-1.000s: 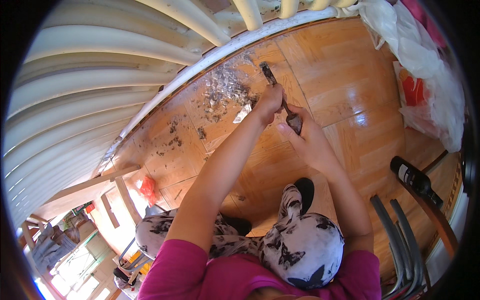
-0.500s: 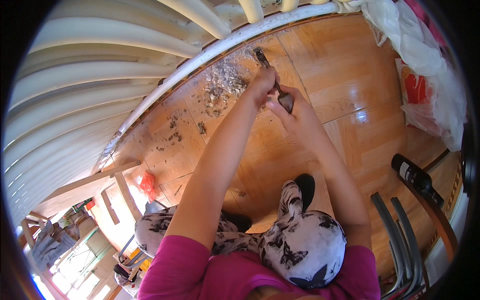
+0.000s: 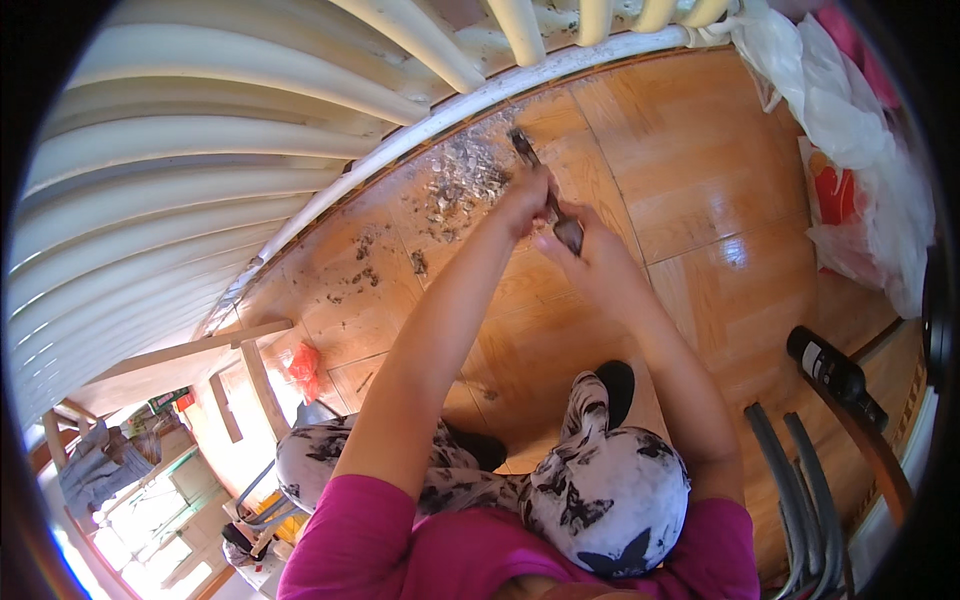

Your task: The person scrapes debris and residue from the floor near a white radiator using a hammer and a chisel. They repeatedly strike the chisel with the hammer to loosen material and then wipe the area with a cloth.

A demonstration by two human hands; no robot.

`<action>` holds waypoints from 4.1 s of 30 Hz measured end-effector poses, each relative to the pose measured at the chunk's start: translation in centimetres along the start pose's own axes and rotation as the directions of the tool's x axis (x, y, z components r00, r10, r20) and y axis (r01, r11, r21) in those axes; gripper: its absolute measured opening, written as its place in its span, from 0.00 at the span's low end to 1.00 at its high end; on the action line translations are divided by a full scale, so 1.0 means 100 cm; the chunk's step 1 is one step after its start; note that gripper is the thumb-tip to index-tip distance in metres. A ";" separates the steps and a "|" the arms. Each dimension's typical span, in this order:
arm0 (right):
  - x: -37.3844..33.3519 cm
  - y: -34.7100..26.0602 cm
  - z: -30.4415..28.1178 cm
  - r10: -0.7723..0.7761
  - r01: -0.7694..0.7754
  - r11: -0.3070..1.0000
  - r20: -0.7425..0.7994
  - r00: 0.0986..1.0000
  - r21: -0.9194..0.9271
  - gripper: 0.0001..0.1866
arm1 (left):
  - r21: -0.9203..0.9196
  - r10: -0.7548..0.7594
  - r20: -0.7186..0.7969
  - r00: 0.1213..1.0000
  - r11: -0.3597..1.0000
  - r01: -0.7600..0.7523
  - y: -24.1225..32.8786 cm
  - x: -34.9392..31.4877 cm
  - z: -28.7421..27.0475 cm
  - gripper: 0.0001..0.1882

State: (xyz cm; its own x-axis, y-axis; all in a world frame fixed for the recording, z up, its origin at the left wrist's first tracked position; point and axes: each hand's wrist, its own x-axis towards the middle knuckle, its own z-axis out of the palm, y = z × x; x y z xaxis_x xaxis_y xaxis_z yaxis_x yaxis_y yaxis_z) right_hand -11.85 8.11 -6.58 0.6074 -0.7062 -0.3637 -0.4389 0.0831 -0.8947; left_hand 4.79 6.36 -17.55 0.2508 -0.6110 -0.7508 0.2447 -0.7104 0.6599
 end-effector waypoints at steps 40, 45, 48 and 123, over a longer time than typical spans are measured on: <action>-0.068 -0.081 -0.013 -0.085 0.369 0.478 0.377 0.922 -0.797 0.20 | 0.885 0.482 0.371 0.794 0.075 -0.460 -0.239 -0.251 -0.255 0.22; -0.018 -0.144 0.062 0.109 0.493 0.399 0.574 0.811 -0.773 0.16 | 0.893 0.607 0.111 0.787 0.286 -0.346 -0.273 -0.269 -0.298 0.20; 0.010 -0.127 0.132 0.201 0.624 0.197 0.654 0.729 -0.756 0.15 | 0.876 0.617 -0.128 0.776 0.438 -0.204 -0.308 -0.273 -0.347 0.15; 0.092 0.191 -0.086 -0.305 -0.233 0.810 -0.726 0.617 -0.538 0.15 | 0.969 0.302 -0.108 0.947 0.246 0.032 -0.325 -0.223 -0.239 0.08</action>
State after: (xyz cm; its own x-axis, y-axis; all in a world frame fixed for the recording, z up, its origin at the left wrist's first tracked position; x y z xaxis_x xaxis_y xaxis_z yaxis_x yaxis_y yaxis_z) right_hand -20.34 -2.87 -24.77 0.0277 -0.9712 0.2368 -0.8530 -0.1465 -0.5009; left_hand 13.64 51.47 -21.55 0.4124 -0.7559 -0.5085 -0.8391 -0.5325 0.1110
